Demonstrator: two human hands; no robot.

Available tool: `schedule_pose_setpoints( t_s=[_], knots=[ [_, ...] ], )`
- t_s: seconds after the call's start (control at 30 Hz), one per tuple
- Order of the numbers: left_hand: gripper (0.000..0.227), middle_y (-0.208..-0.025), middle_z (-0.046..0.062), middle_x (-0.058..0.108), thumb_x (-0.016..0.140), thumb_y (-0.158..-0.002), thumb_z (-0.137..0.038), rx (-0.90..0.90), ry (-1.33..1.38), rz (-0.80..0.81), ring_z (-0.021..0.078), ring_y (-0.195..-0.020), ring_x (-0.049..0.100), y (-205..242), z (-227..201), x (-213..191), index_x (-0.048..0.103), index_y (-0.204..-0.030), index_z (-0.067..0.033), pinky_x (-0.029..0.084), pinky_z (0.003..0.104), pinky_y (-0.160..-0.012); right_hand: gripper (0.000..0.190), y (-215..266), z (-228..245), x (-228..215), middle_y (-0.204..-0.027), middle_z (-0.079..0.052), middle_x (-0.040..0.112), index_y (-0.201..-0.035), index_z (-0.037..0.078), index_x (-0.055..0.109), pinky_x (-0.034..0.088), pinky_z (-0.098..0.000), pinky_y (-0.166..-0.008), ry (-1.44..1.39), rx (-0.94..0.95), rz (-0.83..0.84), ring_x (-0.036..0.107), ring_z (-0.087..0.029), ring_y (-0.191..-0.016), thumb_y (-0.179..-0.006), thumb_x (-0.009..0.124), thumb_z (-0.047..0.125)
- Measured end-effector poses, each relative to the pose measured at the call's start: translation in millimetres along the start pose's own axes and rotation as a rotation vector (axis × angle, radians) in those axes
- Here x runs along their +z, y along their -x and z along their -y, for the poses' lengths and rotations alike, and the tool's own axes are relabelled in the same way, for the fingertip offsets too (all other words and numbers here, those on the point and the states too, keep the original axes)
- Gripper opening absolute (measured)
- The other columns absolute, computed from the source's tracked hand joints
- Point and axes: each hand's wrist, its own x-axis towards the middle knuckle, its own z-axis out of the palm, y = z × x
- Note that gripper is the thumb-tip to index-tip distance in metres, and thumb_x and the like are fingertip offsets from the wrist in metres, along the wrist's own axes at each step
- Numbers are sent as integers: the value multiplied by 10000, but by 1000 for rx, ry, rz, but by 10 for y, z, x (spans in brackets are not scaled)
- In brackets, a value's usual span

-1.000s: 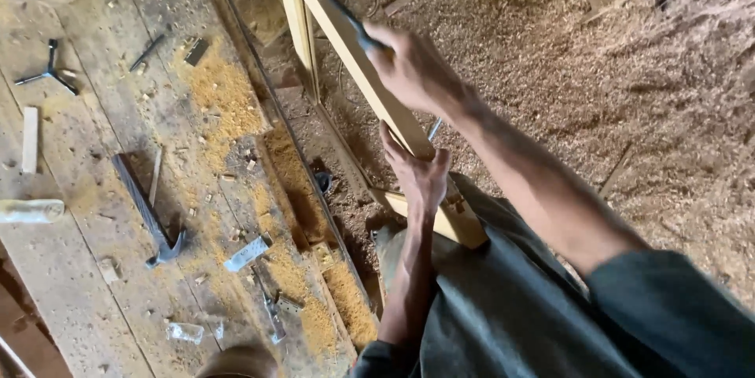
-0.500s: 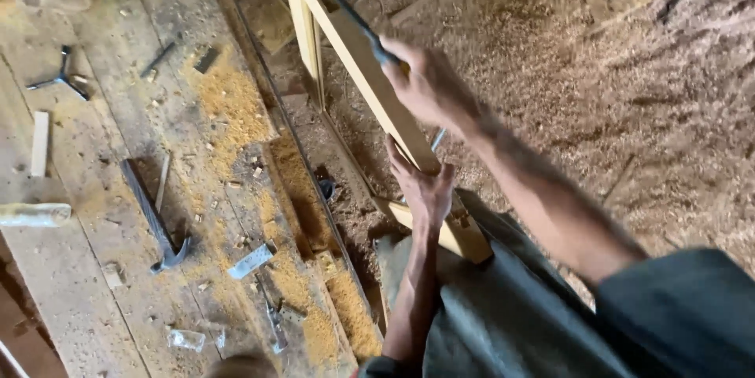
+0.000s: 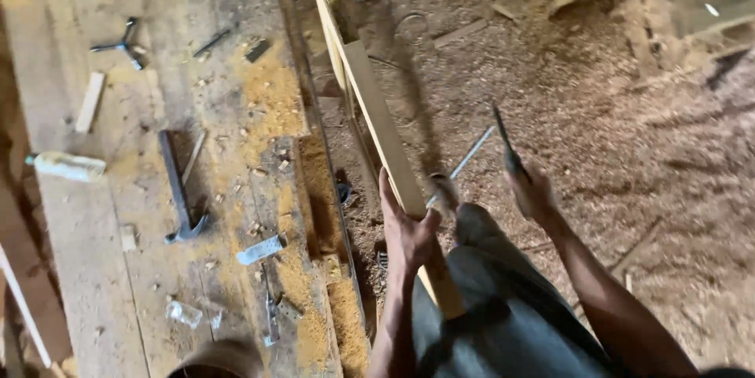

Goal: Filing and smoothing a recessed slot in a wooden board using a hand file in a workshop.

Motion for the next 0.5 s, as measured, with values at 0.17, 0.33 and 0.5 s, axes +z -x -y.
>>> schedule_pose_setpoints(
  t_s=[0.17,0.33,0.5],
  knots=[
    [1124,-1485,272,474,719,-670,-278,-26,-215,-104,538,-1272,556,-30,251,-226,185,-1658,-261,482,671,-1008,447,-215,-2364,-395,-533,-245,667,-709,-57,739,503,-454,-463,128,333,111,691,-365,-485,-877,766,356],
    [990,-1404,201,549,729,-782,-489,-183,-603,-380,390,-1152,642,2,105,-84,238,-1604,-236,573,619,-909,553,-1216,-3007,-1107,-681,-260,699,-719,-104,766,467,-435,-575,268,500,296,625,-336,-608,-859,753,431],
    [617,-1151,104,744,660,-908,-360,-172,-716,-724,222,-781,733,-140,147,177,499,-1464,-147,626,406,-598,649,-1708,-2688,-1631,-829,-200,712,-791,-6,783,434,-414,-747,448,323,482,601,-281,-796,-883,643,621]
  ],
)
